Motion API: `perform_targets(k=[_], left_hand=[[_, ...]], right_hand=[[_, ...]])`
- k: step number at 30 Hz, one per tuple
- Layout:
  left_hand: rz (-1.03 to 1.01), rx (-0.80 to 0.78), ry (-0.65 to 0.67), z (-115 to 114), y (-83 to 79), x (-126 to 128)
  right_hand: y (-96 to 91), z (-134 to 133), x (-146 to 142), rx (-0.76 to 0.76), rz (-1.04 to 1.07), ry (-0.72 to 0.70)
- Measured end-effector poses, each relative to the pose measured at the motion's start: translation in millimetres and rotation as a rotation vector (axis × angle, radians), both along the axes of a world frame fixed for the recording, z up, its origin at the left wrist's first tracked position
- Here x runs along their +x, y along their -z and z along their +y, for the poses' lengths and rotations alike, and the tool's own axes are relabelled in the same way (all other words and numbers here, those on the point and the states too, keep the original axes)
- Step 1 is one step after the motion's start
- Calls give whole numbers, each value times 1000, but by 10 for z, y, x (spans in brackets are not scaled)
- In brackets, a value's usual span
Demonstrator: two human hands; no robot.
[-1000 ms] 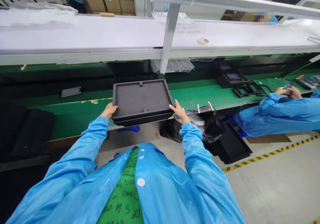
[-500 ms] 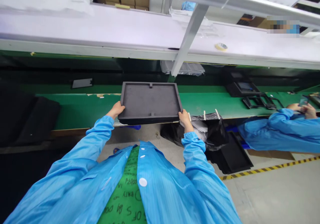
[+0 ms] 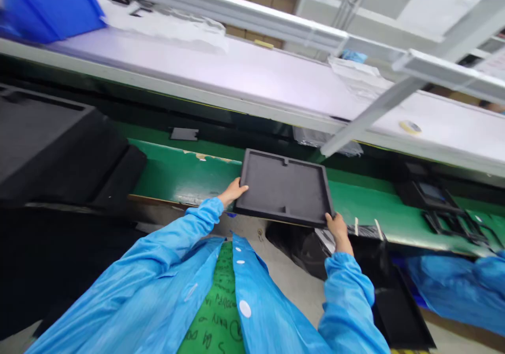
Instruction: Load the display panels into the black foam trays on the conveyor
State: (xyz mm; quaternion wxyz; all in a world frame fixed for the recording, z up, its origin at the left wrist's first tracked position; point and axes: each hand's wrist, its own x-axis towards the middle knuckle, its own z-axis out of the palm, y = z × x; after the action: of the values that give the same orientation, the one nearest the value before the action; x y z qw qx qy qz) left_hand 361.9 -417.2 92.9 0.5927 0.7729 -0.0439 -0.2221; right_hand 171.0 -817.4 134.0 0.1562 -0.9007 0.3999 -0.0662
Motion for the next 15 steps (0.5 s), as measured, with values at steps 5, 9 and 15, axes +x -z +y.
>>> perform_targets(k=[5, 9, 15], left_hand=[[43, -99, -4, 697, 314, -288], [150, -71, 62, 1579, 711, -555], [288, -47, -197, 2445, 875, -740]], right_hand=[[-243, 984, 587, -276, -233, -254], [-399, 2298, 1595, -221, -262, -743], [-543, 4064, 3292, -147, -79, -1216]])
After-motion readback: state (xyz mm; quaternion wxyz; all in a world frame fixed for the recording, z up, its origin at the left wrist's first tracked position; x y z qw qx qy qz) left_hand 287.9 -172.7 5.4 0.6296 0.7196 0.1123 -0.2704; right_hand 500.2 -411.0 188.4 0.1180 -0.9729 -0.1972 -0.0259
